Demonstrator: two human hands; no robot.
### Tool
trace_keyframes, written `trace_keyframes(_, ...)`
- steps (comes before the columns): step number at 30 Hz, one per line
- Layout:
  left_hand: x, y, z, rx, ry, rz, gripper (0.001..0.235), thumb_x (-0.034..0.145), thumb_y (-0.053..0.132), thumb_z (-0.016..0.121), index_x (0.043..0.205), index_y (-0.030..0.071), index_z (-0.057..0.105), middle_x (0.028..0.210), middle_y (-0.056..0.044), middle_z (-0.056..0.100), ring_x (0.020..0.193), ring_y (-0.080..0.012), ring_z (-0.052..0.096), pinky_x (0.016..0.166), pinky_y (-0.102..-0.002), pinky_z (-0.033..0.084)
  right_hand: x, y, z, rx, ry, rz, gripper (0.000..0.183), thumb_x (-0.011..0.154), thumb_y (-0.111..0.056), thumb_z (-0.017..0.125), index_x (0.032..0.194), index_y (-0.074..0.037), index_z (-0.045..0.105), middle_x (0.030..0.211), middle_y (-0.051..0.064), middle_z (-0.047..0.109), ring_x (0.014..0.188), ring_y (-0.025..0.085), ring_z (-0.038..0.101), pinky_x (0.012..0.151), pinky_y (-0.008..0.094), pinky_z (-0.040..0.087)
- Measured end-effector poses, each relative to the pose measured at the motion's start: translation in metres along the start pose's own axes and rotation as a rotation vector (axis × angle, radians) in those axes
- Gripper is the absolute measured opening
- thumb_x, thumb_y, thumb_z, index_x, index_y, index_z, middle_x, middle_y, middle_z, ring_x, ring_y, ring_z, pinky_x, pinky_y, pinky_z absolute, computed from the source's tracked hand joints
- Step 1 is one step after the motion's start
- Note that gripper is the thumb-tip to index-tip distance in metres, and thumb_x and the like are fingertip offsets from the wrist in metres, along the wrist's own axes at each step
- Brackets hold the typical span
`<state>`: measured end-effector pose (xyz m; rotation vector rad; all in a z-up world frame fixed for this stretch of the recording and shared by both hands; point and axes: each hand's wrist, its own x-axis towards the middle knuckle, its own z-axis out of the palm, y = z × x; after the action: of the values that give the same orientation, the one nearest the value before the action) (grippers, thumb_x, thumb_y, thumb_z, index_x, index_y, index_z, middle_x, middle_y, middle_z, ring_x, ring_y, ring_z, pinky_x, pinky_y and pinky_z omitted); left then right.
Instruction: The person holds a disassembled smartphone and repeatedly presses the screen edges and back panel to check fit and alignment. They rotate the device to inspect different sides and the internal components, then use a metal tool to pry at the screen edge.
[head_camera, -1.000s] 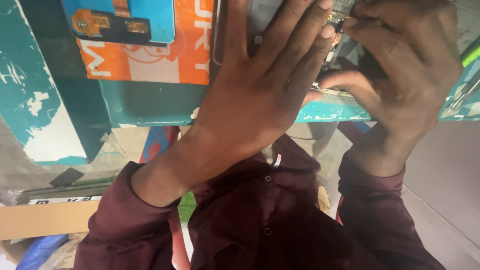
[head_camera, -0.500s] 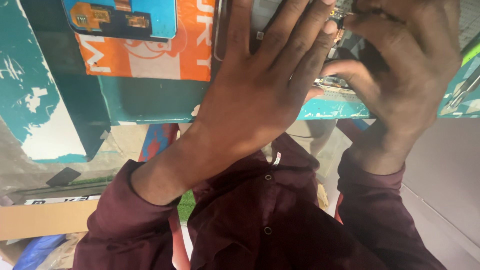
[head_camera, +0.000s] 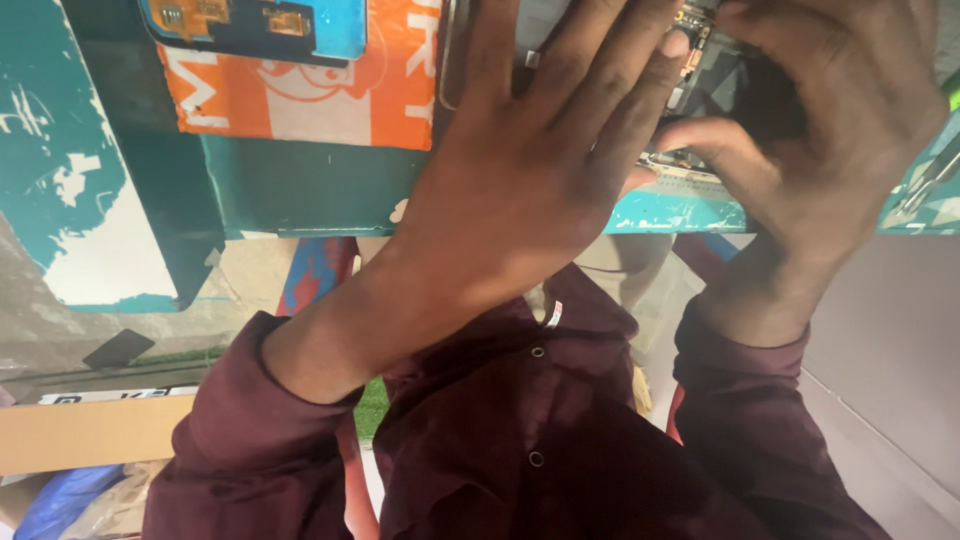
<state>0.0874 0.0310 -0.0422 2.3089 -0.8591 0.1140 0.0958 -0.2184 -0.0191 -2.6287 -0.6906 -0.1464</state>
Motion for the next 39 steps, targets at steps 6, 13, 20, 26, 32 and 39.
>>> trace_keyframes(6,-0.002,-0.001,0.003,-0.016,0.021,0.004,0.063,0.101,0.031,0.070,0.145,-0.011,0.056,0.158,-0.021,0.047,0.150,-0.0342,0.040,0.123,-0.068,0.031,0.000,0.007,0.003,-0.032,0.011,-0.068,0.065,0.082,-0.055,0.076,0.117,-0.001,0.072,0.123,0.009,0.070,0.113,0.026,0.062,0.094,0.041,0.047)
trace_keyframes(13,-0.003,-0.002,0.004,-0.007,0.026,0.008,0.064,0.102,0.033,0.069,0.146,-0.011,0.055,0.155,-0.021,0.048,0.149,-0.0338,0.040,0.123,-0.067,0.032,0.002,0.009,0.004,-0.006,0.006,-0.085,0.068,0.079,-0.057,0.081,0.118,-0.001,0.074,0.121,0.009,0.070,0.114,0.027,0.063,0.092,0.043,0.047)
trace_keyframes(20,-0.004,-0.002,0.006,0.004,0.040,0.003,0.063,0.102,0.032,0.070,0.146,-0.011,0.055,0.156,-0.020,0.048,0.149,-0.0331,0.040,0.123,-0.066,0.032,0.000,0.004,0.006,-0.071,0.014,-0.084,0.061,0.082,-0.052,0.077,0.118,-0.002,0.075,0.122,0.008,0.069,0.112,0.027,0.060,0.093,0.042,0.047)
trace_keyframes(26,-0.005,-0.001,0.008,-0.004,0.046,-0.009,0.061,0.103,0.031,0.069,0.146,-0.009,0.055,0.156,-0.019,0.048,0.149,-0.0321,0.039,0.123,-0.065,0.031,0.001,0.001,0.005,-0.063,0.008,-0.068,0.057,0.088,-0.050,0.074,0.118,-0.002,0.075,0.126,0.008,0.071,0.115,0.026,0.061,0.095,0.042,0.048)
trace_keyframes(32,-0.005,-0.001,0.011,0.012,0.047,-0.011,0.058,0.105,0.030,0.066,0.147,-0.009,0.056,0.155,-0.019,0.048,0.149,-0.0327,0.039,0.124,-0.065,0.030,0.001,-0.001,0.006,-0.054,0.012,-0.022,0.060,0.084,-0.053,0.078,0.115,-0.002,0.079,0.120,0.008,0.075,0.114,0.027,0.066,0.097,0.043,0.050)
trace_keyframes(39,-0.006,-0.001,0.013,0.027,0.048,-0.013,0.053,0.107,0.025,0.063,0.147,-0.010,0.057,0.154,-0.020,0.048,0.150,-0.0329,0.038,0.124,-0.066,0.029,0.002,0.004,0.005,-0.075,-0.002,-0.090,0.057,0.093,-0.052,0.077,0.119,-0.001,0.078,0.122,0.010,0.071,0.113,0.028,0.062,0.094,0.043,0.047)
